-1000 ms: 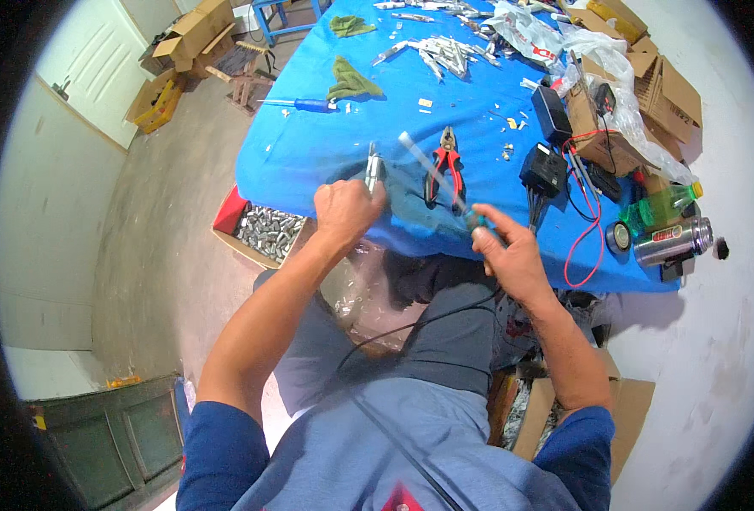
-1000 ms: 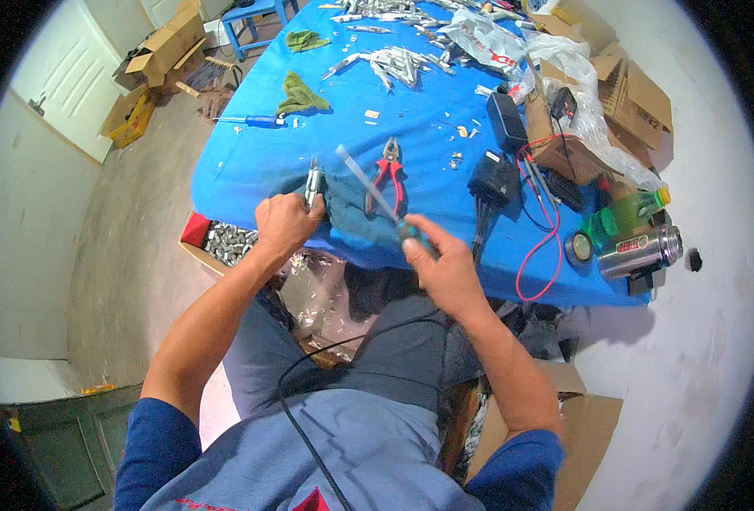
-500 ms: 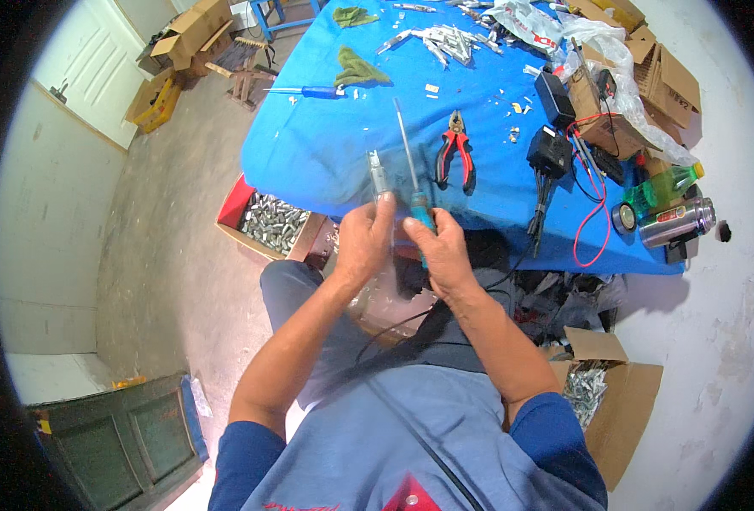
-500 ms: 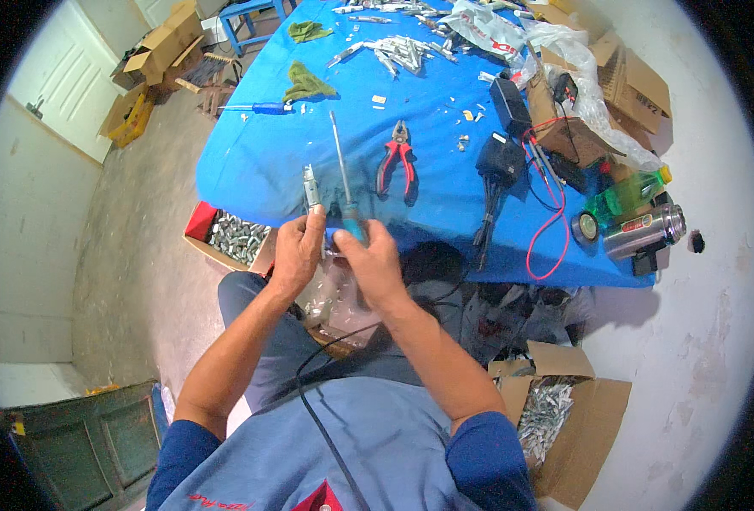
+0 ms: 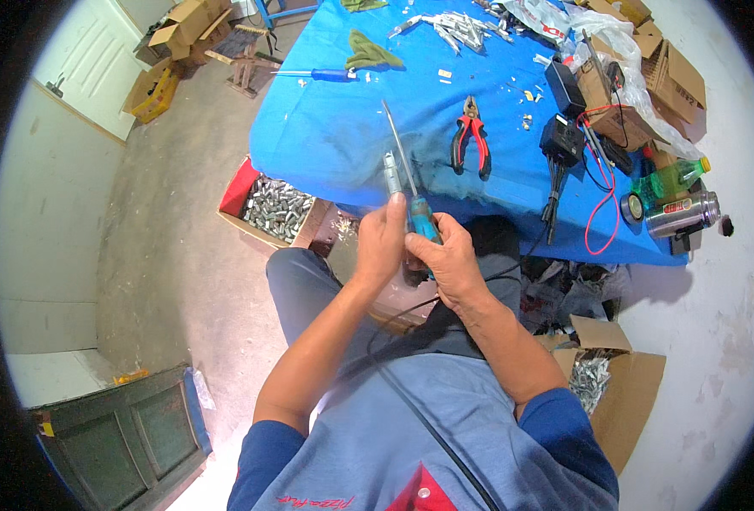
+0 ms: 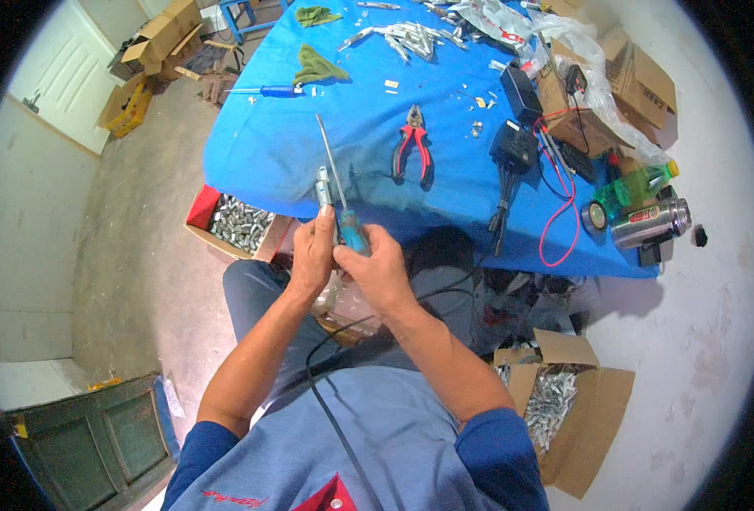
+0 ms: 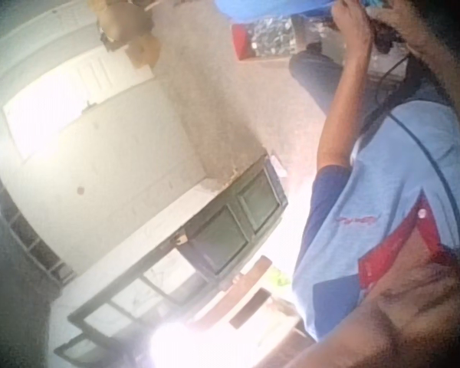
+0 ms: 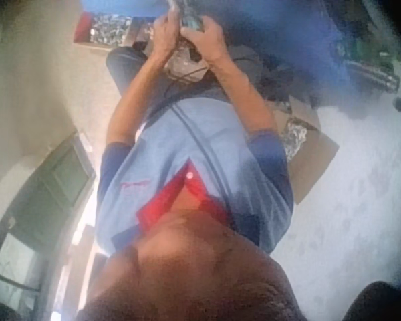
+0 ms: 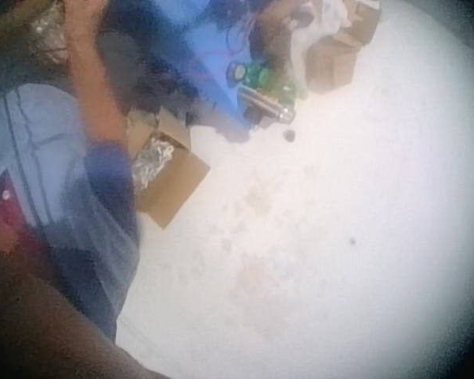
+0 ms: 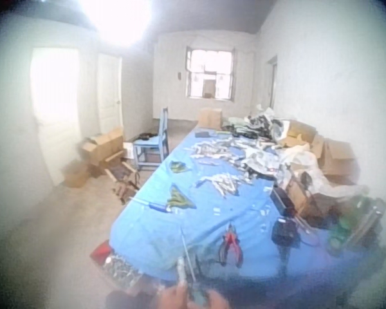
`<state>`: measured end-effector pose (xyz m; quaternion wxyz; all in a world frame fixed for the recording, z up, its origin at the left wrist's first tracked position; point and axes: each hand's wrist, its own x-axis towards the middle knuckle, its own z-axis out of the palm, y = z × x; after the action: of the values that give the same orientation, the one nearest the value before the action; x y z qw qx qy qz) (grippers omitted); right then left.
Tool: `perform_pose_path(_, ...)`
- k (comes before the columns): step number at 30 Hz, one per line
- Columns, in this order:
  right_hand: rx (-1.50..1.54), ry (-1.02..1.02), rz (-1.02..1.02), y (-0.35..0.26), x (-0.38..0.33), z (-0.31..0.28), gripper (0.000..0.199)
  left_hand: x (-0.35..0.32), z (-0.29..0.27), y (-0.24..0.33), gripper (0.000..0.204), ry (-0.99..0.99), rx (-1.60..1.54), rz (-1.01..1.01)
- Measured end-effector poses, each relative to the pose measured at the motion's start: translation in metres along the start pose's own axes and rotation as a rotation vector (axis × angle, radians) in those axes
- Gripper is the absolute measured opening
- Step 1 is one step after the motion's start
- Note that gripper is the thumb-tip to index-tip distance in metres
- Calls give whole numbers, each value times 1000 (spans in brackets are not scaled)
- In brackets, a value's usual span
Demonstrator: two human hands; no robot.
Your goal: The person unscrews a metal part from a larger component using a screwdriver and then uses pliers to pull out a small internal piece.
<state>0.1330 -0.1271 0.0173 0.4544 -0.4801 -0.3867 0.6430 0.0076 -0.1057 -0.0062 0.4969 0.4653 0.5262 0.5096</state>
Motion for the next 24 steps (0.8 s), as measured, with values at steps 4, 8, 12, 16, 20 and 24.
perform_pose_path(4,-26,10,-15,-4,-1,0,35,-1,4,6,56,-20,-45,-10)
perform_pose_path(8,-303,-57,-160,-8,8,-17,36,6,-2,-7,57,-75,-77,14)
perform_pose_path(12,-463,-207,-158,-40,15,-36,37,14,-19,-7,59,-90,-197,-143)
perform_pose_path(16,-588,-415,-121,-67,33,-55,39,26,-37,-8,62,59,-377,-239)
perform_pose_path(20,-741,-539,-287,-85,50,-60,41,31,-52,-15,54,0,-322,-238)
perform_pose_path(24,-884,-678,-257,-103,71,-57,37,25,-55,12,41,-123,-36,-216)
